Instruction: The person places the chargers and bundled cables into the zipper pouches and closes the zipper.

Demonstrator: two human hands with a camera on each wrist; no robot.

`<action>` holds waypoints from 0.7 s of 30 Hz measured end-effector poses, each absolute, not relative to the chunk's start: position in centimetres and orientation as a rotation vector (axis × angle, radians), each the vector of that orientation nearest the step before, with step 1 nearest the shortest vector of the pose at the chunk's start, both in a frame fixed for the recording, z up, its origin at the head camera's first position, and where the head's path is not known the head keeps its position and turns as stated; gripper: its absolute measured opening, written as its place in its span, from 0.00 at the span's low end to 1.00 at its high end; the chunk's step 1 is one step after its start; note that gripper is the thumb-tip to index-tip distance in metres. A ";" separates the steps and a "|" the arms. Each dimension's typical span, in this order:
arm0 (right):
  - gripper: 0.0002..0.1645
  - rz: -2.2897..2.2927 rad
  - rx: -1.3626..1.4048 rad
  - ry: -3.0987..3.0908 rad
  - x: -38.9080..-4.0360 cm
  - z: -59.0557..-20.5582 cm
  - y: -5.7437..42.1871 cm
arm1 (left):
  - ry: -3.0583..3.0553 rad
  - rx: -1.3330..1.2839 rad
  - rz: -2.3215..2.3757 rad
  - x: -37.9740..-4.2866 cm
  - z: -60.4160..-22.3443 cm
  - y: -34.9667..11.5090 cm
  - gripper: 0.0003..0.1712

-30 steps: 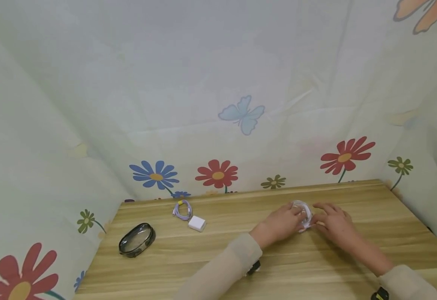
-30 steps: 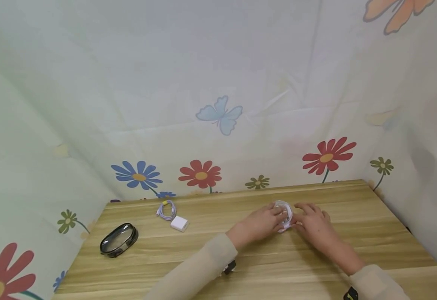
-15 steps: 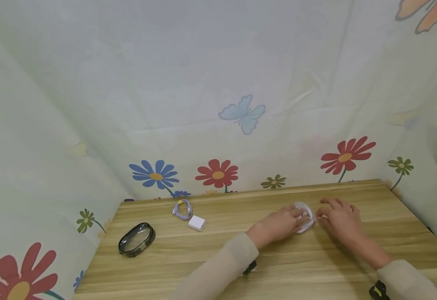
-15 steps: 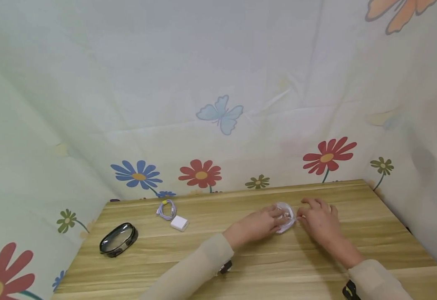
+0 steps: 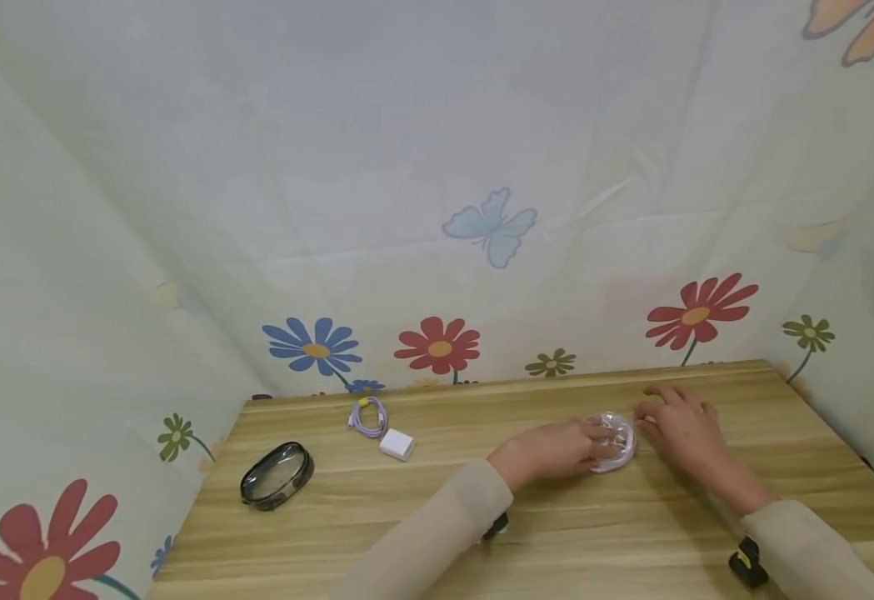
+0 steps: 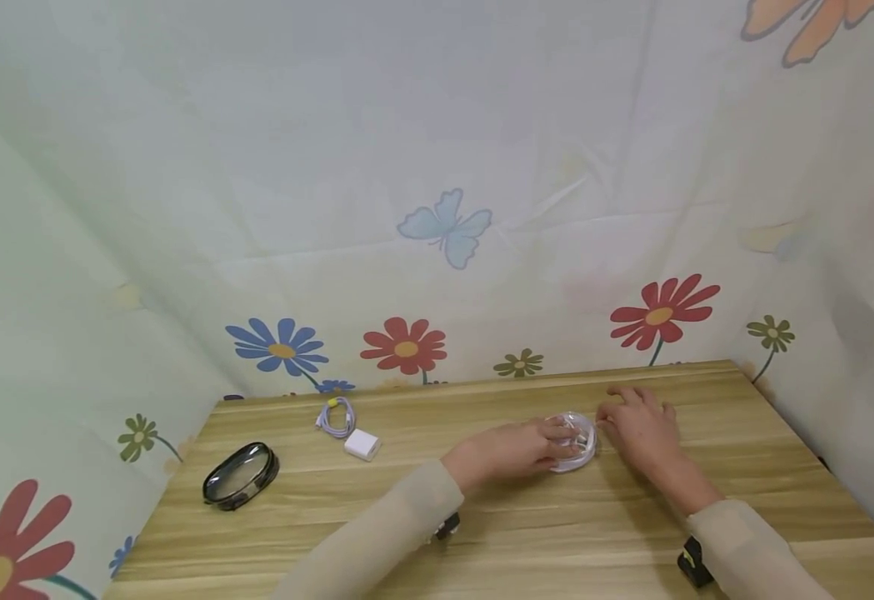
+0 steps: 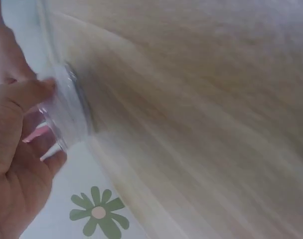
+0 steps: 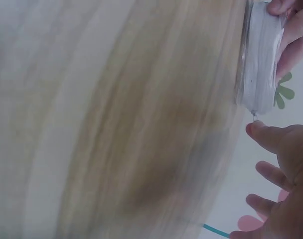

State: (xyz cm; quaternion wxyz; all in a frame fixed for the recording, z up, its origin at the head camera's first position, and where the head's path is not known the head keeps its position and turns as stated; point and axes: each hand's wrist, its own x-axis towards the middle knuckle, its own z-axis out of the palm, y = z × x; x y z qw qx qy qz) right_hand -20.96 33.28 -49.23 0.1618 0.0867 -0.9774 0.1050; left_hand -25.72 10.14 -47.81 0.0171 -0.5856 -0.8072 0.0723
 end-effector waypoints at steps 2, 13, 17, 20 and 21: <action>0.02 0.325 0.256 -2.804 -20.7 -49.0 33.1 | -2.586 -1.755 0.131 -26.0 -47.7 9.8 0.26; 0.06 0.434 0.371 -2.705 -19.4 -48.8 31.2 | -2.868 -1.360 -0.228 -27.6 -47.9 10.6 0.19; 0.08 0.458 0.423 -2.640 -19.4 -49.0 30.8 | -2.811 -1.306 -0.130 -27.2 -48.3 11.3 0.28; 0.08 0.462 0.454 -2.622 -19.5 -49.1 30.5 | -2.738 -1.289 0.019 -26.9 -48.5 11.6 0.29; 0.08 0.465 0.455 -2.621 -19.5 -49.1 30.4 | -2.701 -1.295 0.102 -26.9 -48.6 11.7 0.28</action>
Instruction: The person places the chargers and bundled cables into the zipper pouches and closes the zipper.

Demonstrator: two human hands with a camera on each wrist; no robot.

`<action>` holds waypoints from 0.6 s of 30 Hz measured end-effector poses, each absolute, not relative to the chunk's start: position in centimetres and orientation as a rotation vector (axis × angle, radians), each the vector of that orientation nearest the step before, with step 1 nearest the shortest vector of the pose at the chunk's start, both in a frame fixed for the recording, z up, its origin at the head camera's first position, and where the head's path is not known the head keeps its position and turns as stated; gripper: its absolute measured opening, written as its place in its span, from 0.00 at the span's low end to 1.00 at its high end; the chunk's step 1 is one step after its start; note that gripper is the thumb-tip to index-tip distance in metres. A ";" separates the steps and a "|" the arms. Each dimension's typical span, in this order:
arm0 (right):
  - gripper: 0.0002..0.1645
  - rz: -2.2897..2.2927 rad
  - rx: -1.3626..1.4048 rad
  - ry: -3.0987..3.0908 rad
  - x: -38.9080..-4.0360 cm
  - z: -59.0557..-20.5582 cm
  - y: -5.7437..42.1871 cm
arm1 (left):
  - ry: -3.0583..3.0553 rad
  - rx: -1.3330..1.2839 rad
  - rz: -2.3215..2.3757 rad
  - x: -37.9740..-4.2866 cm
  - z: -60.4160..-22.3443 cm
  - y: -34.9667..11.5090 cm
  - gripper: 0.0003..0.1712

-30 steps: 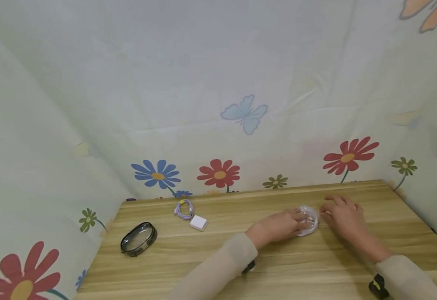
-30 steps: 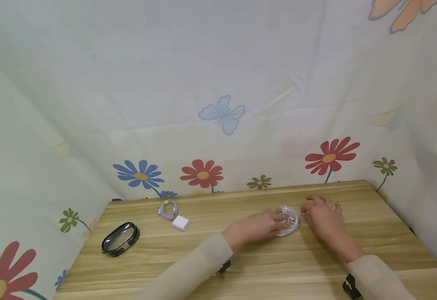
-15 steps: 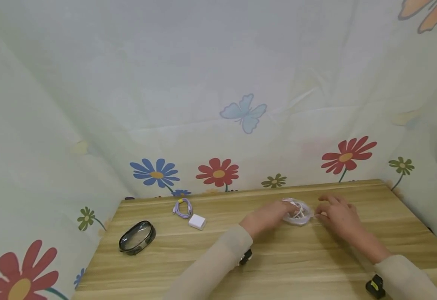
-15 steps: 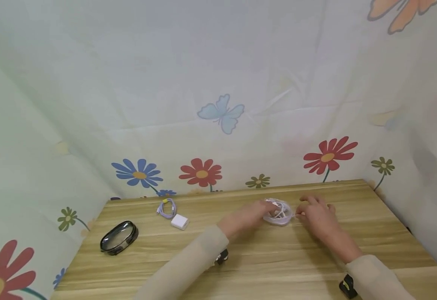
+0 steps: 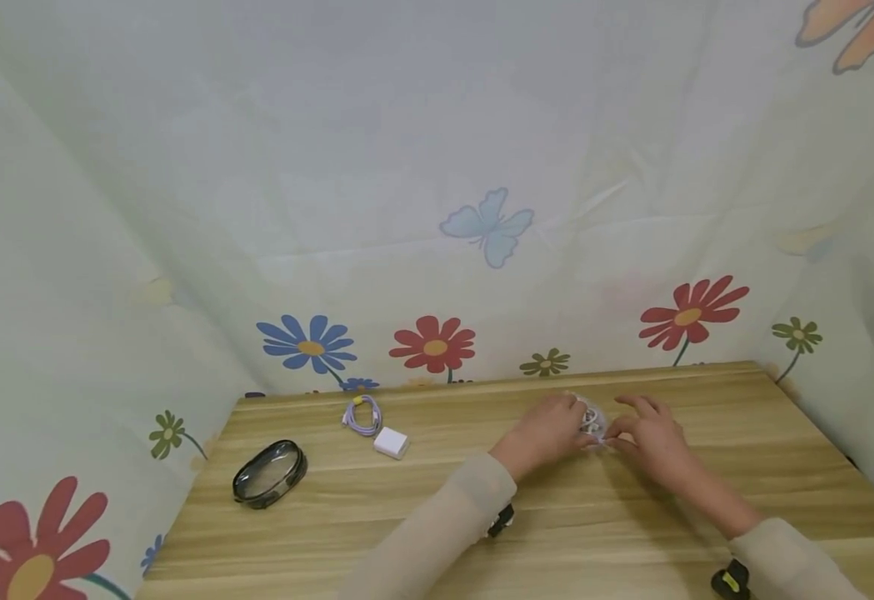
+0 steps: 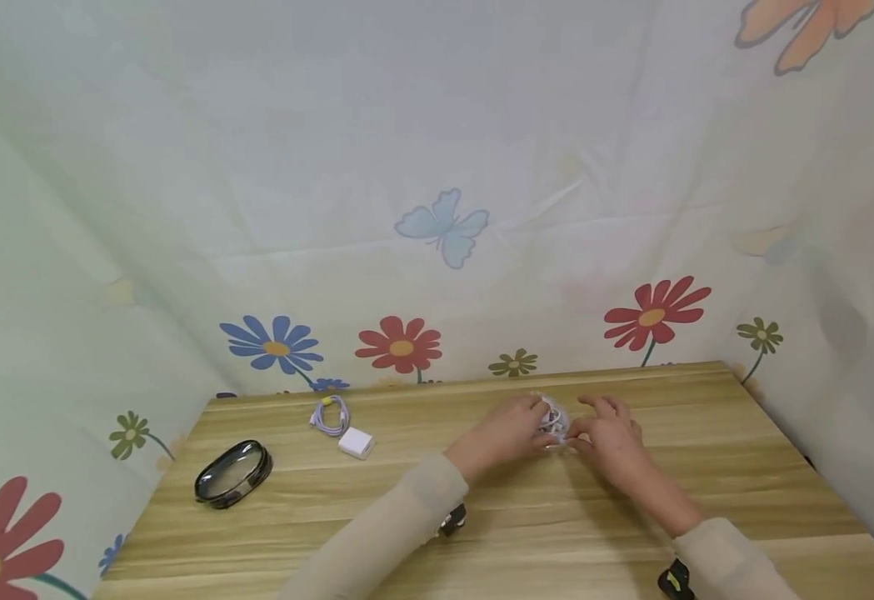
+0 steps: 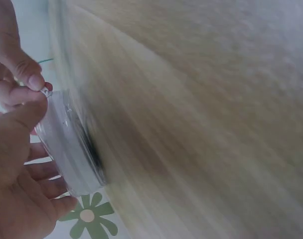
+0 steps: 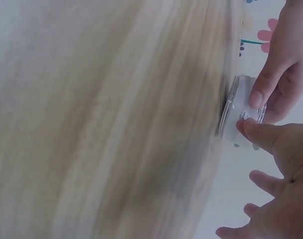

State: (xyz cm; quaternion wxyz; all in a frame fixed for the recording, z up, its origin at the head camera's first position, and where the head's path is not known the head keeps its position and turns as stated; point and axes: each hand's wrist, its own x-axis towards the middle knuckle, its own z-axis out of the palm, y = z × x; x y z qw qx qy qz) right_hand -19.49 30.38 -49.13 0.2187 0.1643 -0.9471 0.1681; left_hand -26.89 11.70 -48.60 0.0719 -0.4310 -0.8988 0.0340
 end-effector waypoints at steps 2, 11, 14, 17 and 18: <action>0.08 0.472 0.444 -2.612 -19.4 -49.3 30.3 | -2.630 -1.324 0.236 -26.9 -48.7 11.8 0.28; 0.08 0.458 0.487 -2.602 -19.6 -49.5 30.6 | -2.684 -1.393 0.102 -27.6 -48.6 11.0 0.26; 0.07 0.448 0.464 -2.609 -19.4 -49.3 30.7 | -2.656 -1.433 0.146 -27.6 -48.7 11.0 0.26; 0.08 0.429 0.433 -2.625 -19.3 -49.3 31.0 | -2.638 -1.448 0.169 -27.5 -48.8 11.0 0.25; 0.08 0.416 0.423 -2.630 -19.3 -49.4 31.1 | -2.630 -1.452 0.180 -27.4 -48.7 11.0 0.25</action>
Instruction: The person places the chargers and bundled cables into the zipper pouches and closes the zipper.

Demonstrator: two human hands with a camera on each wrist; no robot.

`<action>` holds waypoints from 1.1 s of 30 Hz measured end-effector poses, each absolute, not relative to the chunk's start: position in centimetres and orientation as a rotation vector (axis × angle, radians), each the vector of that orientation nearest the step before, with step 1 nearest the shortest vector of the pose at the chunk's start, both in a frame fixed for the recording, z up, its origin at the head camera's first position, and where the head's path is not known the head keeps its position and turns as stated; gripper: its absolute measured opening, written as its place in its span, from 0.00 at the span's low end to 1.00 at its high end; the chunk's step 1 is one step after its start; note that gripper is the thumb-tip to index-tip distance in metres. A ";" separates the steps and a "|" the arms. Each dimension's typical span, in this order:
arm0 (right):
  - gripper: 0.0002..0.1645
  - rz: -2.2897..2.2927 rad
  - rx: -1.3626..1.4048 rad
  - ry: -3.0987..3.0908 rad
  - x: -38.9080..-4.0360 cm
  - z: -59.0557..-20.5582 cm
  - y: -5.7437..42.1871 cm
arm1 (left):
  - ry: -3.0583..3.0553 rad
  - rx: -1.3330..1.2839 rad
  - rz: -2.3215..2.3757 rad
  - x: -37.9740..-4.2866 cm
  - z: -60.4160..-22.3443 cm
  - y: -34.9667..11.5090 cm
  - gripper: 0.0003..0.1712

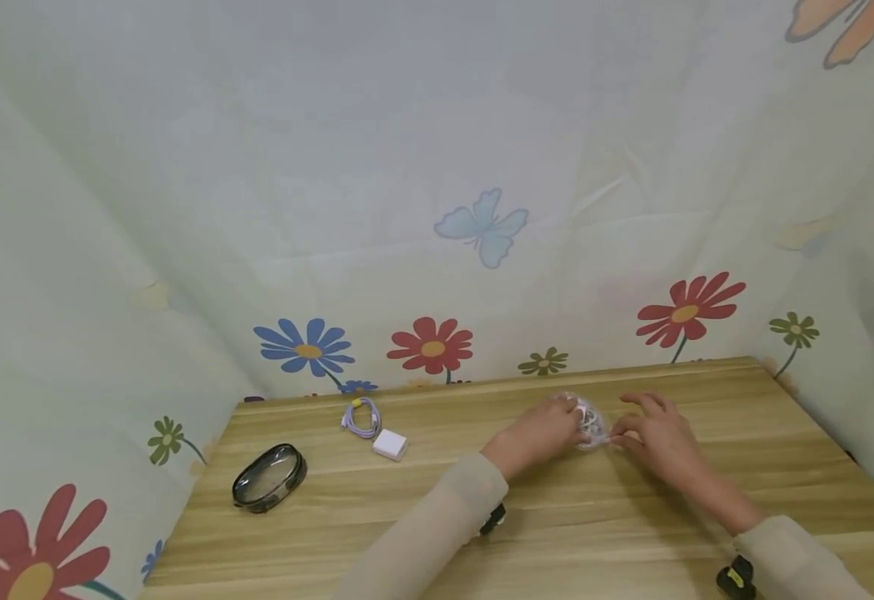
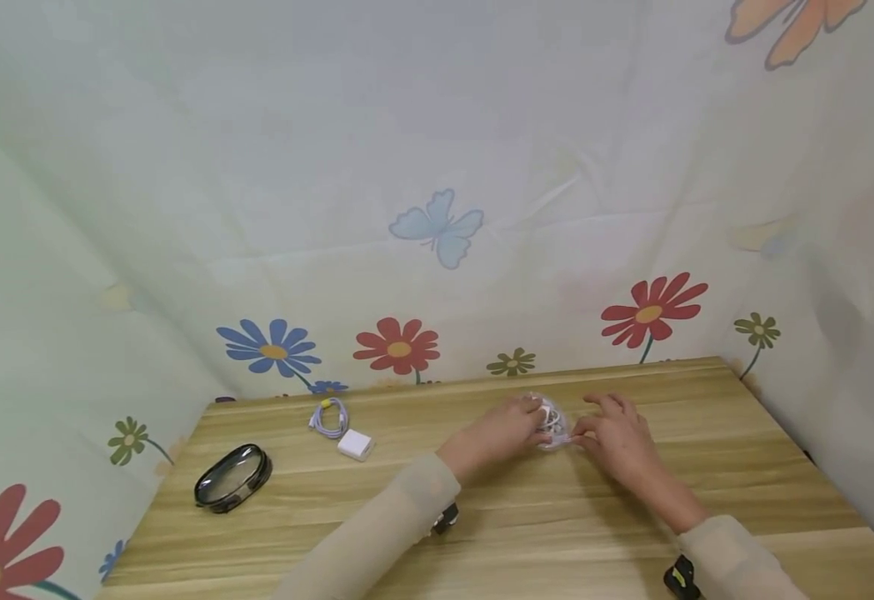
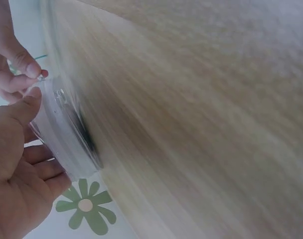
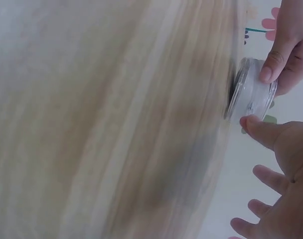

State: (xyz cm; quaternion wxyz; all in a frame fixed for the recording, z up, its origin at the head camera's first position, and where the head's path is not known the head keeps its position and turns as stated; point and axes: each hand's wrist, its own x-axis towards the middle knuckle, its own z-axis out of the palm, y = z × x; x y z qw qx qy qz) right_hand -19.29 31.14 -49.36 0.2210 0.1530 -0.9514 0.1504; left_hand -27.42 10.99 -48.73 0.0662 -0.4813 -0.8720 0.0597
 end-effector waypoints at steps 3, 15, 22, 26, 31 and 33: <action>0.07 0.374 0.399 -2.646 -19.6 -49.5 31.4 | -2.610 -1.461 0.178 -27.2 -48.7 10.9 0.24; 0.03 0.310 0.354 -2.731 -21.0 -49.2 31.2 | -2.434 -1.682 0.248 -28.0 -48.8 9.7 0.20; 0.05 0.324 0.426 -2.713 -21.2 -49.3 30.8 | -2.527 -1.860 0.057 -29.4 -47.8 8.5 0.23; 0.07 0.328 0.483 -2.711 -20.1 -49.3 30.2 | -2.540 -1.845 0.182 -29.5 -47.5 8.6 0.26; 0.04 0.398 0.434 -2.747 -18.4 -49.4 29.2 | -2.470 -1.819 0.238 -29.4 -47.8 9.0 0.29; 0.03 0.437 0.410 -2.749 -18.0 -49.6 29.2 | -2.468 -1.812 0.220 -29.3 -47.8 9.2 0.29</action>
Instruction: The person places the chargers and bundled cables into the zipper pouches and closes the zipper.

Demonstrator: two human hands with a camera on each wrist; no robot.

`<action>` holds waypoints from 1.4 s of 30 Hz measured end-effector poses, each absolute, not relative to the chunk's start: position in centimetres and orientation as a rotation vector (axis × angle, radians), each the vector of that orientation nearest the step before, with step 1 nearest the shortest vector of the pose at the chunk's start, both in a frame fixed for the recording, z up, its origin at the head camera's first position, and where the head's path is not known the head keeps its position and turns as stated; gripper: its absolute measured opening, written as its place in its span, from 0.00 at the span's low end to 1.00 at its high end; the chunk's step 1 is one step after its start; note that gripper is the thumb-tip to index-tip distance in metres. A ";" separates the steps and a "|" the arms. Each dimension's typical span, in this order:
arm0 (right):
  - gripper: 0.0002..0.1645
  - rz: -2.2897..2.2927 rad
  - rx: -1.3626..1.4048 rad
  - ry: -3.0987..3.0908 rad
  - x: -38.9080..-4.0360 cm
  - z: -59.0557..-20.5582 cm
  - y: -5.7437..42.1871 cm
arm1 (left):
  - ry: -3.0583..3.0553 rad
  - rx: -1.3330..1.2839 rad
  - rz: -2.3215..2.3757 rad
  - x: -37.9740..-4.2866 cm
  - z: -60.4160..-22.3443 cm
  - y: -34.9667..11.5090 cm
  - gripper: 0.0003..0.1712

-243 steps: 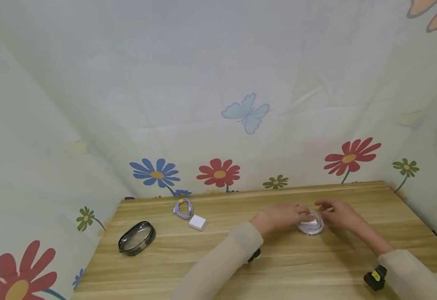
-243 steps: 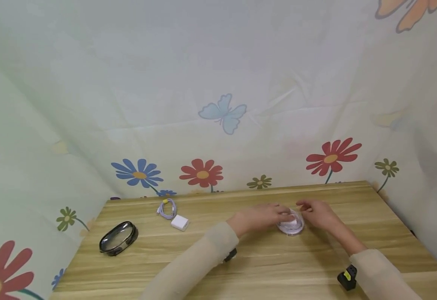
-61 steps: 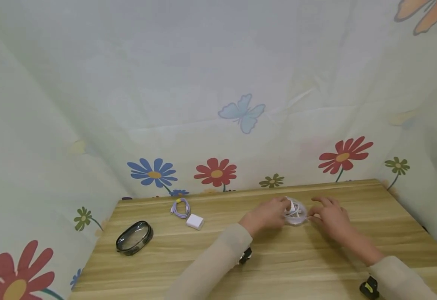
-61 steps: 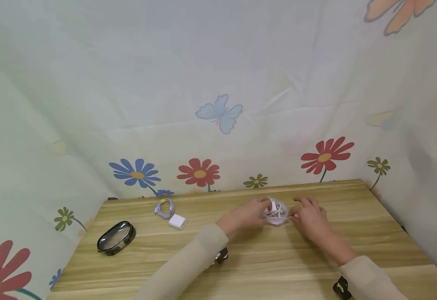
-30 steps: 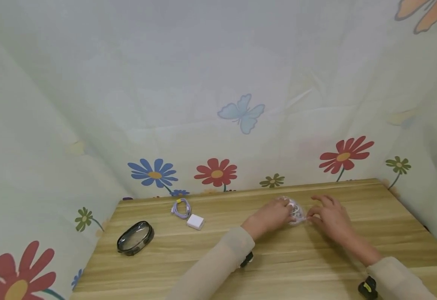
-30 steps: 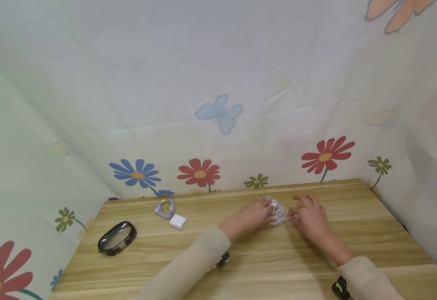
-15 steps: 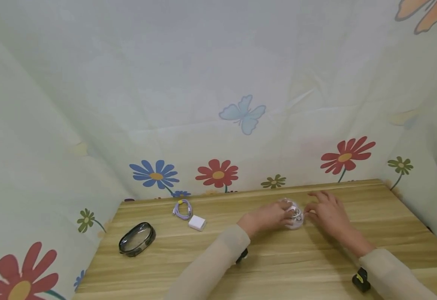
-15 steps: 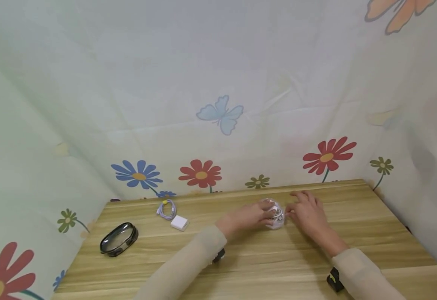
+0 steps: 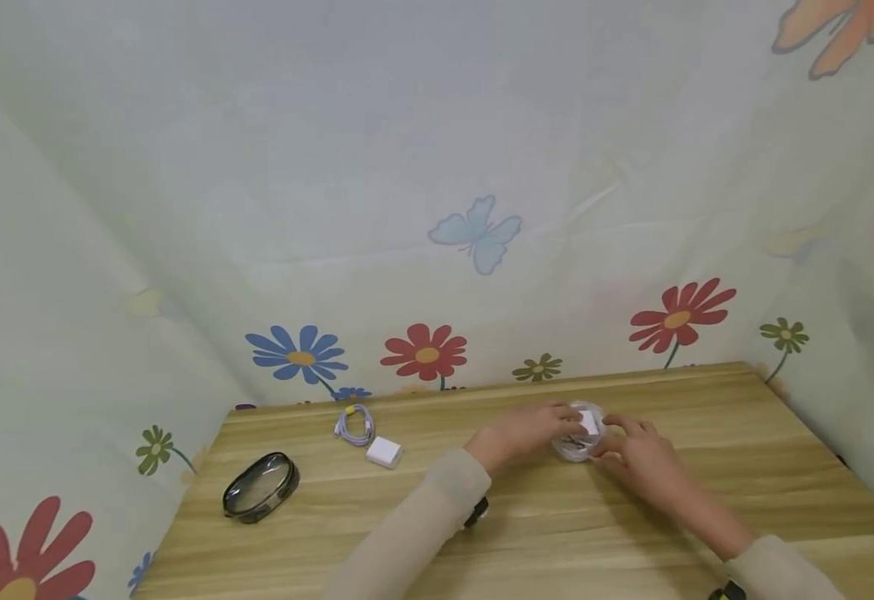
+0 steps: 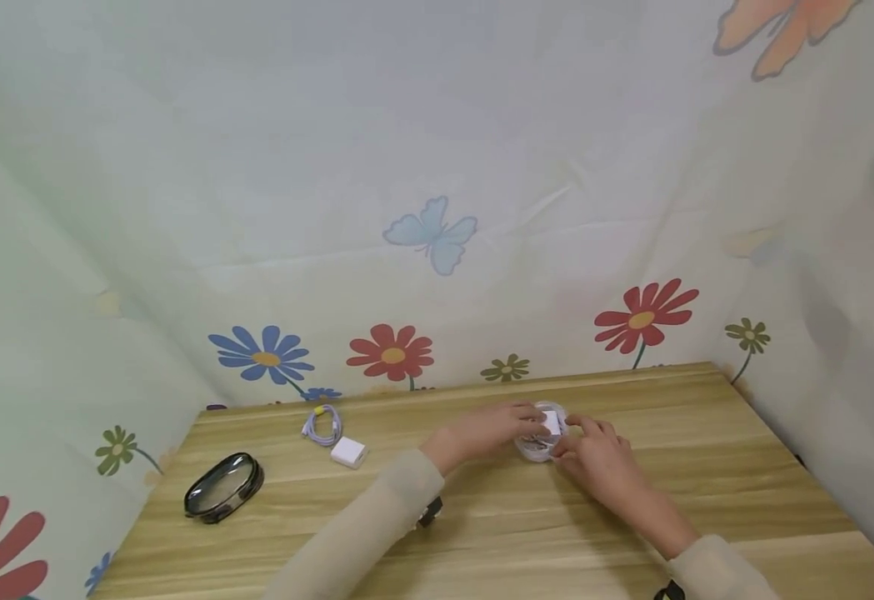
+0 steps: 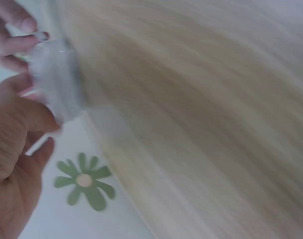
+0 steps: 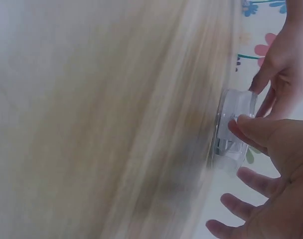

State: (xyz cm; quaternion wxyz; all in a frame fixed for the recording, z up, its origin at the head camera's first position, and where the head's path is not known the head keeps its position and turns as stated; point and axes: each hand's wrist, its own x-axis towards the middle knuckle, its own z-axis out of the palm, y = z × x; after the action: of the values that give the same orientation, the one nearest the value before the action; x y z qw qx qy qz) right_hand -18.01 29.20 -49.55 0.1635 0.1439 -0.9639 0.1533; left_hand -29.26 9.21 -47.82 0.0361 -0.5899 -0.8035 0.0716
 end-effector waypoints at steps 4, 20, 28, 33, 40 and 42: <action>0.06 0.512 0.436 -2.690 -17.7 -49.4 29.2 | -2.482 -1.725 0.179 -27.9 -47.8 9.3 0.26; 0.06 0.645 0.348 -2.537 -17.8 -45.5 31.1 | -2.555 -1.469 0.334 -25.2 -48.6 12.8 0.21; 0.17 0.548 0.404 -2.701 -17.8 -45.7 30.6 | -2.708 -1.546 0.242 -24.5 -48.2 9.4 0.31; 0.24 0.464 0.458 -2.724 -17.7 -46.2 29.8 | -2.693 -1.537 0.089 -23.3 -47.6 3.4 0.34; 0.29 0.393 0.489 -2.733 -17.8 -46.0 28.2 | -2.714 -1.344 -0.059 -21.7 -46.2 -6.5 0.30; 0.29 0.378 0.518 -2.721 -17.8 -46.0 27.6 | -2.713 -1.267 -0.081 -21.1 -46.2 -9.2 0.29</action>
State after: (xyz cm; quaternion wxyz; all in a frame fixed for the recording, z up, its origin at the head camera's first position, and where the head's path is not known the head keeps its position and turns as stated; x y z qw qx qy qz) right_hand -17.78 27.59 -46.02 0.1720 0.1824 -0.9589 0.1330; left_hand -21.08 -9.24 -46.21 0.0730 -0.4218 -0.9034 -0.0268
